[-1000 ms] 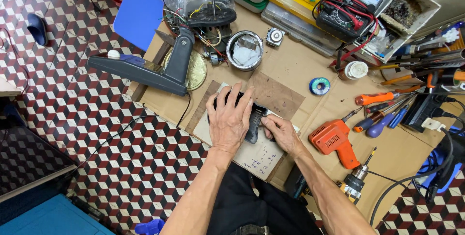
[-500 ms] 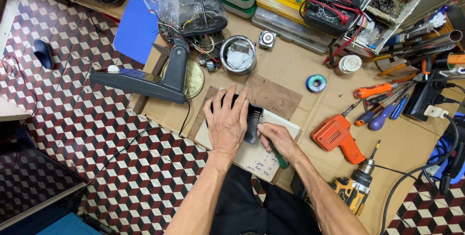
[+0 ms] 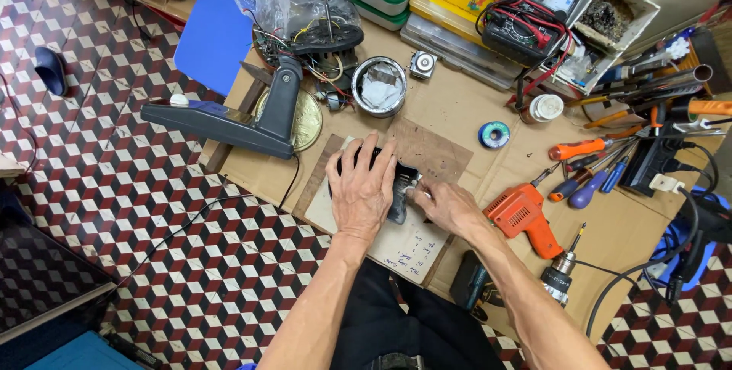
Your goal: Using a screwdriver and various tools to disassemble and modify a plastic appliance housing on a workbench.
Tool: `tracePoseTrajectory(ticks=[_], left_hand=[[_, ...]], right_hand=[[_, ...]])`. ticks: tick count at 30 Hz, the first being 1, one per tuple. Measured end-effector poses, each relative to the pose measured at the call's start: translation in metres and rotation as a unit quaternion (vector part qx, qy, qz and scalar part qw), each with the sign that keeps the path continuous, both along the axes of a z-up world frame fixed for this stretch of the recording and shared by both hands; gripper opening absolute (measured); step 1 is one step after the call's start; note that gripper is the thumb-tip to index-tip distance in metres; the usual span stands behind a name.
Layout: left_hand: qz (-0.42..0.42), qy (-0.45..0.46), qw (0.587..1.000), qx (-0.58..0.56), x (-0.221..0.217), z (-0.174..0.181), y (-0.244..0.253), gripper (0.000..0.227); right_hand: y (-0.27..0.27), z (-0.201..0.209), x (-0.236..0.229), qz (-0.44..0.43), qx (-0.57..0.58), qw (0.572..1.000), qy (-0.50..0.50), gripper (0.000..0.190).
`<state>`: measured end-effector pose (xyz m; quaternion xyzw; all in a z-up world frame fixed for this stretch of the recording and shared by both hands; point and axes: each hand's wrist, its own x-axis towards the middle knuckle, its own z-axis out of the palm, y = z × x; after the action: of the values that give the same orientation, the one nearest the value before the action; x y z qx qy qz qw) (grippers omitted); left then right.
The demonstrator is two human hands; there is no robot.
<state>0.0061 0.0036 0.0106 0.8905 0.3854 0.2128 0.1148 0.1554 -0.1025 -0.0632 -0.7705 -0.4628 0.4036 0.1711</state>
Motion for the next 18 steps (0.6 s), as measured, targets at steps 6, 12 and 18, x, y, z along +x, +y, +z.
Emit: tracePoseTrajectory(ticks=[6, 12, 18], left_hand=[[-0.003, -0.028, 1.0, -0.002, -0.001, 0.001, 0.001, 0.031], [0.002, -0.05, 0.999, 0.002, 0.001, -0.005, 0.0, 0.033], [0.005, -0.037, 0.999, 0.004, 0.001, -0.003, 0.0, 0.032]], right_hand=[[0.023, 0.04, -0.003, 0.115, -0.103, 0.973, -0.17, 0.037], [0.031, 0.027, 0.001, 0.121, -0.145, 0.976, -0.107, 0.028], [0.045, 0.032, 0.015, 0.074, -0.271, 0.958, 0.062, 0.031]])
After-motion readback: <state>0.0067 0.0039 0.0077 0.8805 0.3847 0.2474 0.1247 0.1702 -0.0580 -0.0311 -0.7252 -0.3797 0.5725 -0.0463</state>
